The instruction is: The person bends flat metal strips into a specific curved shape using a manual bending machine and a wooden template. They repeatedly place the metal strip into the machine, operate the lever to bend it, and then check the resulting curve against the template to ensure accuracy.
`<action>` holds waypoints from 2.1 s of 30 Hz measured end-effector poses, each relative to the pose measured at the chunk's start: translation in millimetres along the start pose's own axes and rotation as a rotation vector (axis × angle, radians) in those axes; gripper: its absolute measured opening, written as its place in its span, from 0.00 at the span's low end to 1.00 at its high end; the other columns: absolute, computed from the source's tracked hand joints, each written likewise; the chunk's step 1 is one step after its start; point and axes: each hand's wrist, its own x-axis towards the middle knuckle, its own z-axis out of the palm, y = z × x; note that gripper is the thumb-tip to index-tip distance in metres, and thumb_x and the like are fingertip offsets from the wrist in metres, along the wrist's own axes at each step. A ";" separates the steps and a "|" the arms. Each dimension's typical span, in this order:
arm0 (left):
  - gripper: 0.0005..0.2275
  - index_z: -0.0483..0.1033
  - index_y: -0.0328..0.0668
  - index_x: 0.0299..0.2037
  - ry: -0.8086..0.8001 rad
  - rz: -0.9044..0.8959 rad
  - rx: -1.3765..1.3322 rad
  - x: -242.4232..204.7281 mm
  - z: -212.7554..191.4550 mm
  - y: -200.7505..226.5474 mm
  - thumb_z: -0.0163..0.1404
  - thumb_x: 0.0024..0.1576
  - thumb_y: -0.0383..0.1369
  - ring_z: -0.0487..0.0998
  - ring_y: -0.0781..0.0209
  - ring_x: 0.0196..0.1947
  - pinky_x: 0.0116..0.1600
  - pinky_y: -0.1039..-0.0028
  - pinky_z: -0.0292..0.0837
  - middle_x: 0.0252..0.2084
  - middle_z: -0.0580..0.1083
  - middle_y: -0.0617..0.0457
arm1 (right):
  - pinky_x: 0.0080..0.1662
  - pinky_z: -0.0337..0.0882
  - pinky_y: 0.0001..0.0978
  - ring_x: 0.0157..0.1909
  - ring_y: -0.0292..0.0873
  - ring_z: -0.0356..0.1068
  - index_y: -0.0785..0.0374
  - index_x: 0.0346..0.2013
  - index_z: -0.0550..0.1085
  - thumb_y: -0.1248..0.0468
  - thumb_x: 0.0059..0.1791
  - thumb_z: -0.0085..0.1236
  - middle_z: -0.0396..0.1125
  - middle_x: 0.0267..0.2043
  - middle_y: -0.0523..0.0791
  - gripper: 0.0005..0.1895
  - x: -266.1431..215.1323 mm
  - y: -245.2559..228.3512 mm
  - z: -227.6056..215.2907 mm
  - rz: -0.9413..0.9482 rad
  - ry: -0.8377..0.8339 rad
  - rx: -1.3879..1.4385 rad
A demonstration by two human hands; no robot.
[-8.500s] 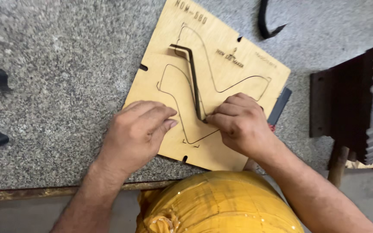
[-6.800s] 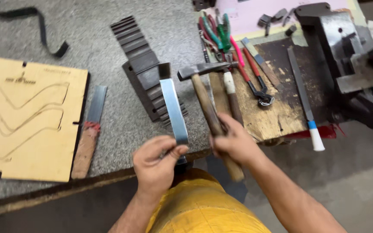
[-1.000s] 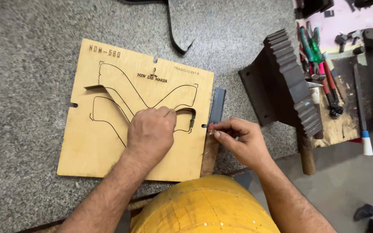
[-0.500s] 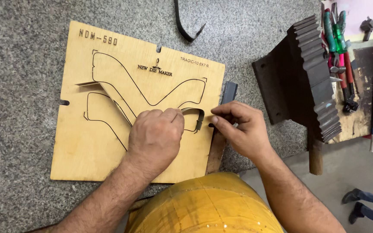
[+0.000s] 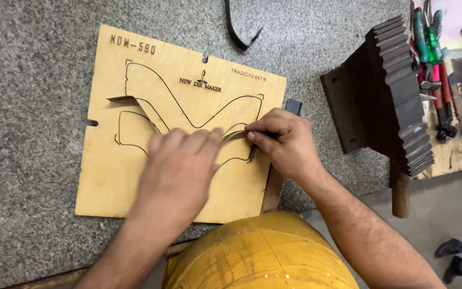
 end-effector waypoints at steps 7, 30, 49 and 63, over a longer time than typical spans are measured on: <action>0.33 0.70 0.36 0.61 0.146 -0.241 -0.054 -50.8 -20.4 -17.4 0.65 0.43 0.36 0.72 0.42 0.52 0.56 0.54 0.66 0.59 0.70 0.43 | 0.39 0.74 0.29 0.36 0.39 0.74 0.64 0.38 0.82 0.70 0.45 0.68 0.73 0.34 0.44 0.08 -3.6 -1.2 1.6 -0.019 0.036 -0.023; 0.04 0.83 0.43 0.38 0.314 -0.280 -0.301 -48.1 21.2 -23.1 0.61 0.54 0.29 0.78 0.57 0.31 0.39 0.65 0.73 0.29 0.76 0.54 | 0.42 0.76 0.24 0.41 0.34 0.74 0.58 0.43 0.83 0.72 0.49 0.64 0.74 0.41 0.41 0.10 0.5 -3.9 0.6 -0.037 -0.067 -0.059; 0.03 0.78 0.39 0.28 0.222 -0.143 -0.263 -42.9 27.8 -33.3 0.56 0.50 0.21 0.76 0.49 0.29 0.38 0.60 0.73 0.25 0.73 0.49 | 0.53 0.65 0.42 0.50 0.50 0.67 0.60 0.41 0.82 0.65 0.41 0.67 0.73 0.44 0.45 0.14 0.1 -55.9 6.3 -0.615 -0.022 -0.427; 0.15 0.78 0.36 0.52 0.150 -0.067 -0.408 -49.3 5.1 -54.8 0.57 0.55 0.29 0.81 0.53 0.40 0.48 0.66 0.77 0.42 0.79 0.45 | 0.42 0.67 0.39 0.37 0.46 0.68 0.57 0.35 0.82 0.75 0.32 0.62 0.71 0.32 0.40 0.19 26.0 -45.1 33.9 -0.720 -0.297 -0.280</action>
